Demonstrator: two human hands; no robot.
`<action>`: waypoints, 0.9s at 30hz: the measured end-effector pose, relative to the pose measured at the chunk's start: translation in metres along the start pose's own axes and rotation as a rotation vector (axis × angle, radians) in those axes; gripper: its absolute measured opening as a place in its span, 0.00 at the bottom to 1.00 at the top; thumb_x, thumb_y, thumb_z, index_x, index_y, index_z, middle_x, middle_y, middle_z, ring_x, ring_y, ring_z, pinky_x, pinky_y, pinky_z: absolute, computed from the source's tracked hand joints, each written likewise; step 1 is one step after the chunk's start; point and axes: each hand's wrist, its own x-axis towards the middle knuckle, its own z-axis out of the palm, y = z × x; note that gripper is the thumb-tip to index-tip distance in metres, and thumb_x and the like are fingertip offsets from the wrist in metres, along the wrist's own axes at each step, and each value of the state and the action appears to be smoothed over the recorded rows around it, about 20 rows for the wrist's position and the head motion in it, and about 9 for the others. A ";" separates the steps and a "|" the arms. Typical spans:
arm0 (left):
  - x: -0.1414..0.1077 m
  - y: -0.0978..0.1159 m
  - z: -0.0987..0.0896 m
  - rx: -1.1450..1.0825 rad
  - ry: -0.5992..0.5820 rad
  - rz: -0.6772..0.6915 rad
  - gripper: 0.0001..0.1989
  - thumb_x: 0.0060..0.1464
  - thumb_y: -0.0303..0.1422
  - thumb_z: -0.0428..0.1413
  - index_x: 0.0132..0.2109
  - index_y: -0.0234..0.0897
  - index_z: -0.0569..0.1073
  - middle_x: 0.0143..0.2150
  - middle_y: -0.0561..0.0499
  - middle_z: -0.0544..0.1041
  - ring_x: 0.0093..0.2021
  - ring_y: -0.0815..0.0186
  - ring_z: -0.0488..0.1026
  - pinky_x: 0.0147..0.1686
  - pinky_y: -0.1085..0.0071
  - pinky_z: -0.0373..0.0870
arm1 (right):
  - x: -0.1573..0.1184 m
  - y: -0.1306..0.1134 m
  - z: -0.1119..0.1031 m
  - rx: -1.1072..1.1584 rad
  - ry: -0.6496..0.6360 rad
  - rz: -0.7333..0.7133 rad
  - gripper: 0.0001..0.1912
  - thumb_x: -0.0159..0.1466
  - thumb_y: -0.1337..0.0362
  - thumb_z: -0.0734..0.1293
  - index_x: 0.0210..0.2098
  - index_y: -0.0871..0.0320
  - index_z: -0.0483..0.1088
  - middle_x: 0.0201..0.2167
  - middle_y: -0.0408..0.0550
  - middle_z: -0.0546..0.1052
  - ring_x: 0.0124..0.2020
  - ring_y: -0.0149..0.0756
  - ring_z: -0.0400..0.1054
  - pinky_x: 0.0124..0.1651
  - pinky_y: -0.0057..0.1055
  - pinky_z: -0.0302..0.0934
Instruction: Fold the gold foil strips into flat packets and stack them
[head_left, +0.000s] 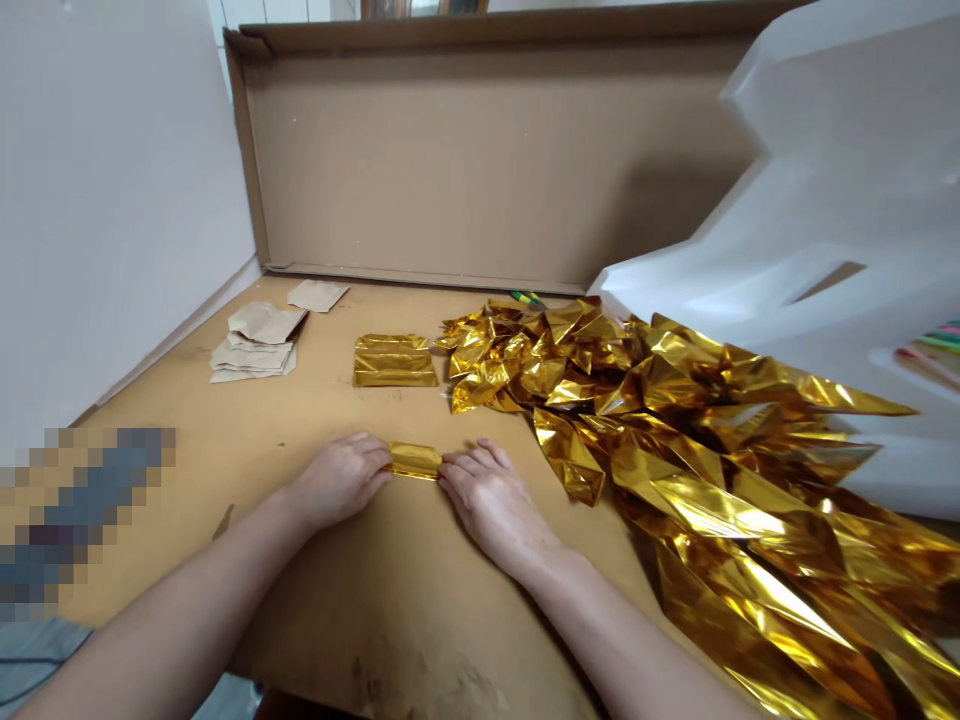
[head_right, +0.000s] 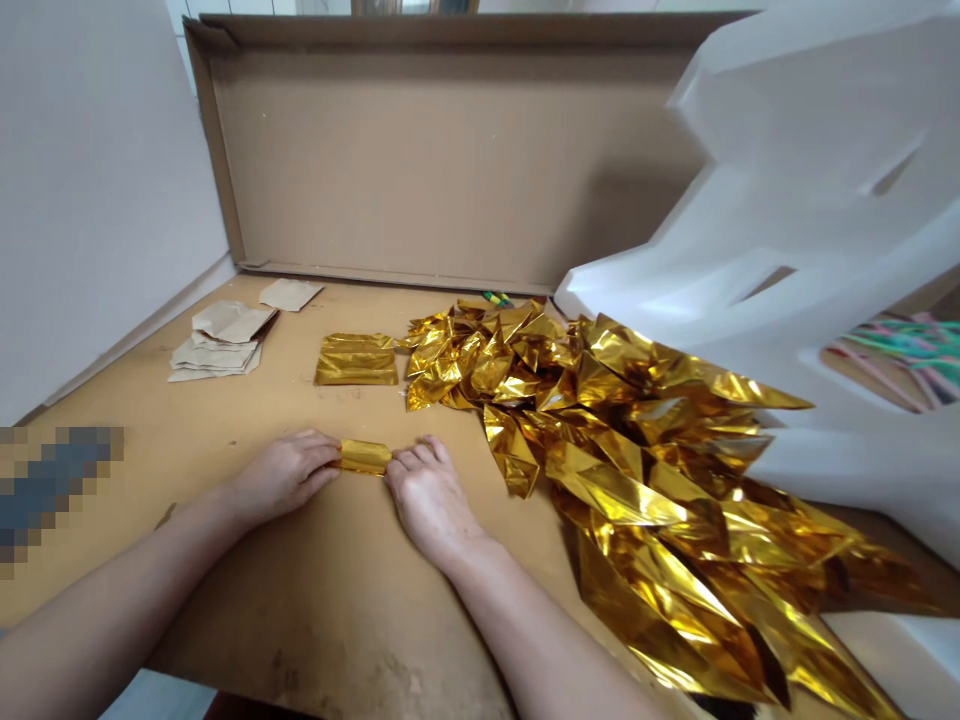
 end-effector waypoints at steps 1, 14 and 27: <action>0.000 0.000 0.000 0.002 -0.007 -0.006 0.09 0.58 0.30 0.49 0.41 0.35 0.73 0.42 0.46 0.76 0.42 0.63 0.72 0.45 0.64 0.70 | 0.000 0.000 0.001 -0.018 0.005 -0.011 0.14 0.65 0.71 0.57 0.32 0.58 0.73 0.33 0.50 0.79 0.37 0.39 0.68 0.52 0.37 0.53; 0.001 0.003 -0.001 0.038 -0.016 0.012 0.08 0.58 0.30 0.50 0.41 0.34 0.73 0.41 0.46 0.76 0.42 0.63 0.72 0.45 0.66 0.70 | -0.002 -0.006 -0.005 -0.085 0.024 -0.053 0.15 0.64 0.74 0.56 0.26 0.58 0.70 0.26 0.49 0.76 0.30 0.36 0.67 0.50 0.35 0.53; 0.001 0.011 -0.006 0.100 0.006 0.111 0.09 0.60 0.30 0.47 0.41 0.33 0.71 0.39 0.46 0.75 0.38 0.61 0.70 0.40 0.65 0.69 | -0.005 -0.002 -0.010 0.139 0.050 -0.002 0.13 0.64 0.70 0.57 0.27 0.58 0.70 0.24 0.49 0.75 0.28 0.37 0.65 0.42 0.34 0.58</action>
